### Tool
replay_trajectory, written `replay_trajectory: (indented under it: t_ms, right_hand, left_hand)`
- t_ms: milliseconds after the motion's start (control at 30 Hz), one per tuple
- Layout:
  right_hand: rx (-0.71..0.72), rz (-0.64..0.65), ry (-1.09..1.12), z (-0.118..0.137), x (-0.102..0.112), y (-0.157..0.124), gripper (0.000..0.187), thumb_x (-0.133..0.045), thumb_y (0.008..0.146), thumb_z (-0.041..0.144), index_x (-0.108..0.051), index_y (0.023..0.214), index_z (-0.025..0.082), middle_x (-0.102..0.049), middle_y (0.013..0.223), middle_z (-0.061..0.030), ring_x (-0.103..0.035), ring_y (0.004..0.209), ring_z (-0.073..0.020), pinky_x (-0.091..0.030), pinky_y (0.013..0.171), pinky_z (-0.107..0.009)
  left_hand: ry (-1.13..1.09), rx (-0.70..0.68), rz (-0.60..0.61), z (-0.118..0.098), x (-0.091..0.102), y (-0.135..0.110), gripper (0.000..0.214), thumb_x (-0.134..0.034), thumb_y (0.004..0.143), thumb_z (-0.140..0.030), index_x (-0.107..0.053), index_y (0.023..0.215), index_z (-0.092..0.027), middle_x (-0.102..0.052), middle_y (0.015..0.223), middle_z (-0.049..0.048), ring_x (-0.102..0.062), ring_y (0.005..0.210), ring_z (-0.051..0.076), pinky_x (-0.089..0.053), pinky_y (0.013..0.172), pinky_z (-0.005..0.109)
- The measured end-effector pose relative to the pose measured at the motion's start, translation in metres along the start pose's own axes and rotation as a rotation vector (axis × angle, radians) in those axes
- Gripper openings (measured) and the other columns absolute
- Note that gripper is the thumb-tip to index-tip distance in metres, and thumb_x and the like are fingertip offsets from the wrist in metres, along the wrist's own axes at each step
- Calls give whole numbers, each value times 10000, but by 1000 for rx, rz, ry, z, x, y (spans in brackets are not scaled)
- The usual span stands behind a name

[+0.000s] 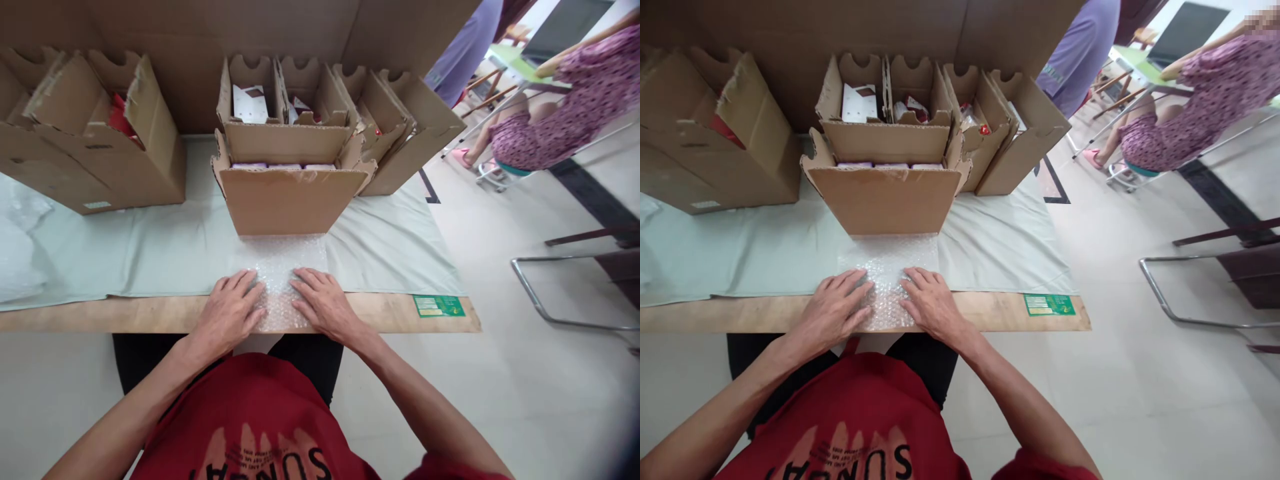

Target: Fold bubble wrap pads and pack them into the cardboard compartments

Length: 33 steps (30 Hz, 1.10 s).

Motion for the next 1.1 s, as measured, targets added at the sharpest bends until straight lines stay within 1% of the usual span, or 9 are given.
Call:
replay_trajectory:
  t_ms: [133,333,433,533,667,767,867,1000,1100]
  right_hand:
    - [-33,-42,32,3,11,6,246,-551,1016,255,-715,1183,179,-701,1312,-137,-644,1154,-303,-524,960,-484]
    - [-67,-9,-96,-6,-11,45,420,-536,1024,310,-605,1403,142,-564,1519,-166,-498,1397,-327,-437,1090,-495]
    - [-148,-17,-183,-31,-8,15,482,-524,1032,374,-558,1455,147,-516,1567,-163,-462,1440,-340,-400,1118,-508]
    - [-271,-110,-255,-49,15,-38,412,-507,1032,345,-615,1370,135,-606,1472,-179,-512,1395,-364,-409,1079,-527]
    - [-117,-137,-171,-23,32,-80,379,-567,1004,370,-637,1303,147,-644,1418,-176,-522,1382,-349,-420,1075,-507]
    - [52,-37,-78,9,20,-78,466,-623,976,386,-596,1371,140,-595,1475,-185,-527,1362,-338,-443,1058,-489]
    - [99,-2,-92,21,7,-67,392,-657,948,270,-639,1317,140,-641,1399,-184,-587,1247,-333,-473,982,-469]
    - [146,-61,-63,22,5,-62,189,-607,967,144,-730,1103,187,-742,1127,-114,-649,993,-255,-470,853,-412]
    - [189,-141,129,25,17,-61,166,-593,989,140,-744,1003,210,-763,972,-62,-664,882,-195,-469,816,-380]
  left_hand:
    - [-13,-5,-81,-5,12,13,285,-512,986,-243,-693,1201,-200,-724,1249,143,-670,1124,310,-515,938,464]
    - [113,-2,89,7,-17,48,532,-506,999,-328,-525,1486,-116,-477,1594,190,-398,1507,366,-325,1209,569]
    - [163,50,118,26,-18,31,588,-520,1001,-417,-491,1528,-157,-399,1647,172,-326,1543,393,-258,1230,626]
    - [177,109,45,41,-3,2,572,-523,996,-432,-543,1480,-128,-450,1607,211,-356,1519,429,-277,1209,652]
    - [98,52,-72,30,20,-24,490,-500,1010,-418,-625,1369,-110,-536,1527,232,-374,1511,412,-300,1217,625]
    - [17,-91,-57,6,24,-30,489,-566,983,-431,-623,1367,-134,-525,1542,217,-373,1516,389,-306,1228,601]
    - [-15,-192,45,-11,17,-37,620,-686,895,-500,-597,1398,-149,-524,1547,206,-412,1488,402,-275,1236,627]
    - [-21,-192,128,-9,9,-58,845,-789,799,-475,-469,1518,-168,-496,1576,195,-417,1486,403,-255,1238,653]
    - [-67,-186,46,-1,14,-72,718,-731,861,-327,-471,1508,-155,-529,1552,192,-453,1475,360,-265,1248,628]
Point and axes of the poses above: each hand's wrist, its own y-axis towards the middle knuckle, its own x-axis out of the back of the hand, z = x × y, the point moved 4 cm from there along y, towards the middle knuckle
